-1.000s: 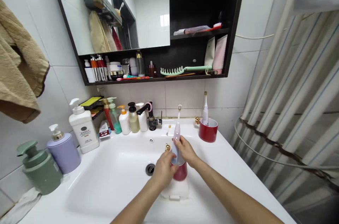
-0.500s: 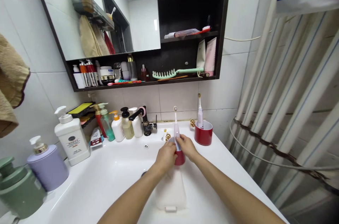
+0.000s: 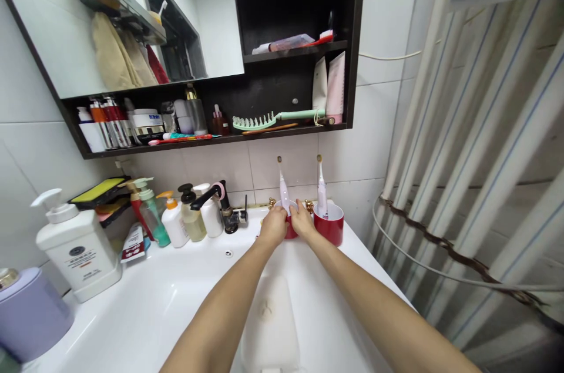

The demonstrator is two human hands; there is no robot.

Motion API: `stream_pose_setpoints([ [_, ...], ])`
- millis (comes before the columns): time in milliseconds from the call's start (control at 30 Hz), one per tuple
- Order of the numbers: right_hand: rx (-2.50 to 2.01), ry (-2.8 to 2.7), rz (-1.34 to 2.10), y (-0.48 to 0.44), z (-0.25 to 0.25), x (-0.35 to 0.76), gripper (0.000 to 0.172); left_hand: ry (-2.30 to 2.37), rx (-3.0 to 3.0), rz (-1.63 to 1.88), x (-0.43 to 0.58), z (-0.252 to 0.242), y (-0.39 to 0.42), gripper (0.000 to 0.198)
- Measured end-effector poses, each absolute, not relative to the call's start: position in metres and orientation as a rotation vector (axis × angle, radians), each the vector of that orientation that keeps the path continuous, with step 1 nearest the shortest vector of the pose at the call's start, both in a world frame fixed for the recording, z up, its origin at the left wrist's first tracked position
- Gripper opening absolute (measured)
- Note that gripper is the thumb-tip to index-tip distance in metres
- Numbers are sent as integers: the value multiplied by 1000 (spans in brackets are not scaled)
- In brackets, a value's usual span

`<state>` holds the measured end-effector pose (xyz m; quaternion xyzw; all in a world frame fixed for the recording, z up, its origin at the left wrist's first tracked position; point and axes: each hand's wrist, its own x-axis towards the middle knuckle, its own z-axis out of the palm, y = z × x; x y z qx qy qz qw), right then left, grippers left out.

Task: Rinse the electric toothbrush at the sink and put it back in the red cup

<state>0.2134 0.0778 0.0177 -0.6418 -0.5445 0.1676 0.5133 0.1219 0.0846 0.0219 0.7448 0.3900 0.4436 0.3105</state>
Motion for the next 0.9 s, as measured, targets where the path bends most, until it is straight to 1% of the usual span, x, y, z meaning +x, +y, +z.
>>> stream_pose_setpoints([
  [67,-1521,-1282,367,72,22,212,34,1018,1968,1242,120,24,80,24],
  [133,-1479,-1264,325,61,31,209,42,1053,1891,1374,115,32,73,31],
  [233,-1404,-1260,294,35,55,200,50,1021,1551,1501,105,58,50,44],
  [333,-1243,-1289,358,-2,87,185,55,590,1252,1450,92,94,14,70],
  [400,-840,-1304,577,-29,107,174,60,354,1179,1422,83,115,-13,75],
  [433,-712,-1302,649,-41,115,170,61,293,1179,1401,80,123,-26,76],
  [500,-560,-1278,756,-61,125,162,63,271,1179,1377,74,132,-46,75],
  [567,-526,-1247,821,-72,126,159,63,309,1167,1361,70,133,-57,71],
  [633,-532,-1196,877,-75,122,158,58,333,1136,1355,69,129,-60,59],
  [667,-544,-1158,907,-75,119,158,51,340,1113,1347,69,126,-59,47],
  [700,-569,-1114,936,-73,115,158,40,351,1089,1322,69,123,-58,32],
  [733,-606,-1071,960,-72,112,158,28,368,1070,1275,69,121,-56,25],
  [767,-652,-1041,974,-70,109,158,26,391,1058,1214,70,119,-55,33],
  [833,-771,-1042,951,-66,105,158,39,436,1060,1080,71,117,-52,50],
  [900,-973,-1131,807,-62,101,159,45,472,1083,992,74,115,-49,56],
])
